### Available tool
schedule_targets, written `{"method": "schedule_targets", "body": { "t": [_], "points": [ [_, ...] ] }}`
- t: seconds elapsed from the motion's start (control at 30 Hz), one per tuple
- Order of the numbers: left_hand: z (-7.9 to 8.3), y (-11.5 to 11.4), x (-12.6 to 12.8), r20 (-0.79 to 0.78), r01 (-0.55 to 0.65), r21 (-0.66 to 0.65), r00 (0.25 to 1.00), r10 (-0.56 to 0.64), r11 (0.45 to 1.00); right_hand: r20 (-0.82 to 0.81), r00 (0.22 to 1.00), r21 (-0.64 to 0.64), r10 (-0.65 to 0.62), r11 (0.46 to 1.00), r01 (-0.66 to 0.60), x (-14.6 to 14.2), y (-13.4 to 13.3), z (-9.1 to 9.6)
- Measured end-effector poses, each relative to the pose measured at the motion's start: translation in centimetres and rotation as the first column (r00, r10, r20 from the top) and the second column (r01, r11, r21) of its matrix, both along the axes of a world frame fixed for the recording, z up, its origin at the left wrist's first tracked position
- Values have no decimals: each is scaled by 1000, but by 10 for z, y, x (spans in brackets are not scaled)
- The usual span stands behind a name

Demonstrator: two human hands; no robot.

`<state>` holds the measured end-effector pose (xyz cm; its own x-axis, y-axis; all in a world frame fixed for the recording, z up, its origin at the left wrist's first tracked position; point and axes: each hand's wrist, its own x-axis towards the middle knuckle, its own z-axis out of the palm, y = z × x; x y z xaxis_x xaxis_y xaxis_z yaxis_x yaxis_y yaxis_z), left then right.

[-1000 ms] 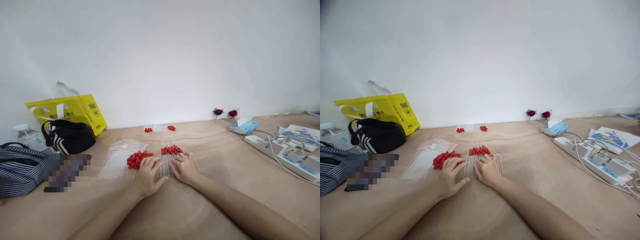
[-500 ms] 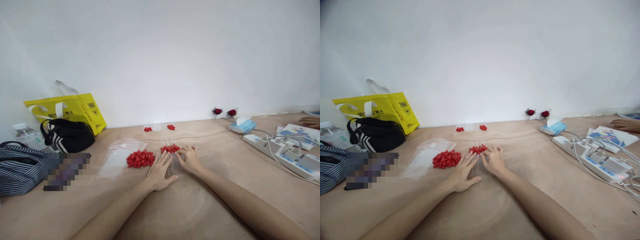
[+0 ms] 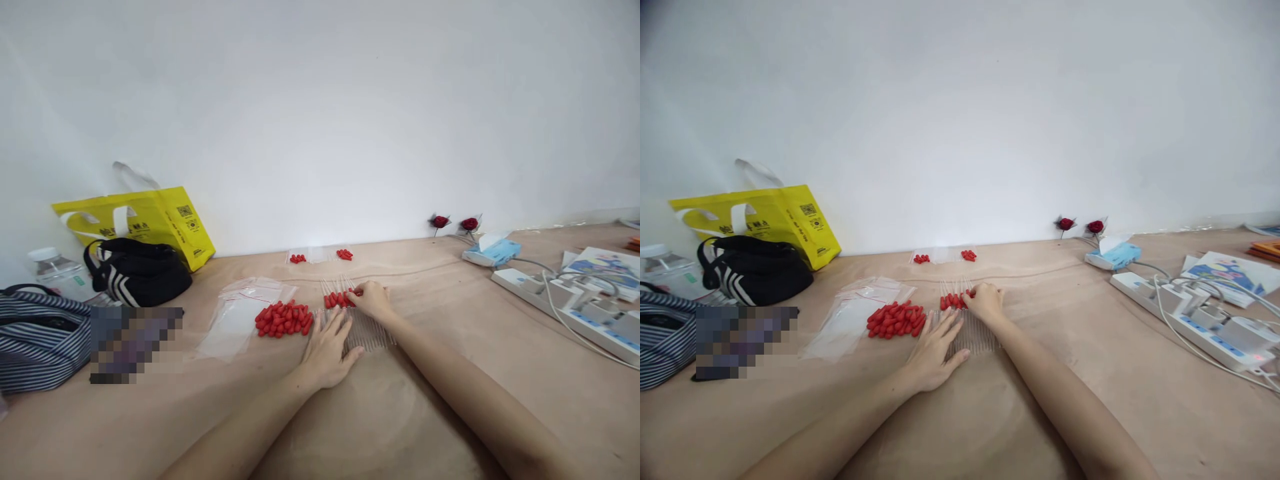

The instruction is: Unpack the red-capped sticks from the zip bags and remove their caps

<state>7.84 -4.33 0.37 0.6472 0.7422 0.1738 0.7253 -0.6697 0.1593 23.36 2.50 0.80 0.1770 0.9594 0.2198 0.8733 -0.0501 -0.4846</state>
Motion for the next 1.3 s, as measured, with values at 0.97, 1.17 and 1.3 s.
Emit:
{"method": "schedule_targets", "body": {
  "t": [0.97,1.17,1.3],
  "points": [
    [3,-15,-36,228,38,507,958,-177,861,56,824,333,564,767,-548,25,-107,-13],
    [2,-20,-31,225,31,516,959,-170,856,190,812,398,552,712,-578,16,-109,-15],
    [3,-23,-30,212,46,525,960,-183,850,295,813,469,502,666,-580,15,-109,-21]
  ]
}}
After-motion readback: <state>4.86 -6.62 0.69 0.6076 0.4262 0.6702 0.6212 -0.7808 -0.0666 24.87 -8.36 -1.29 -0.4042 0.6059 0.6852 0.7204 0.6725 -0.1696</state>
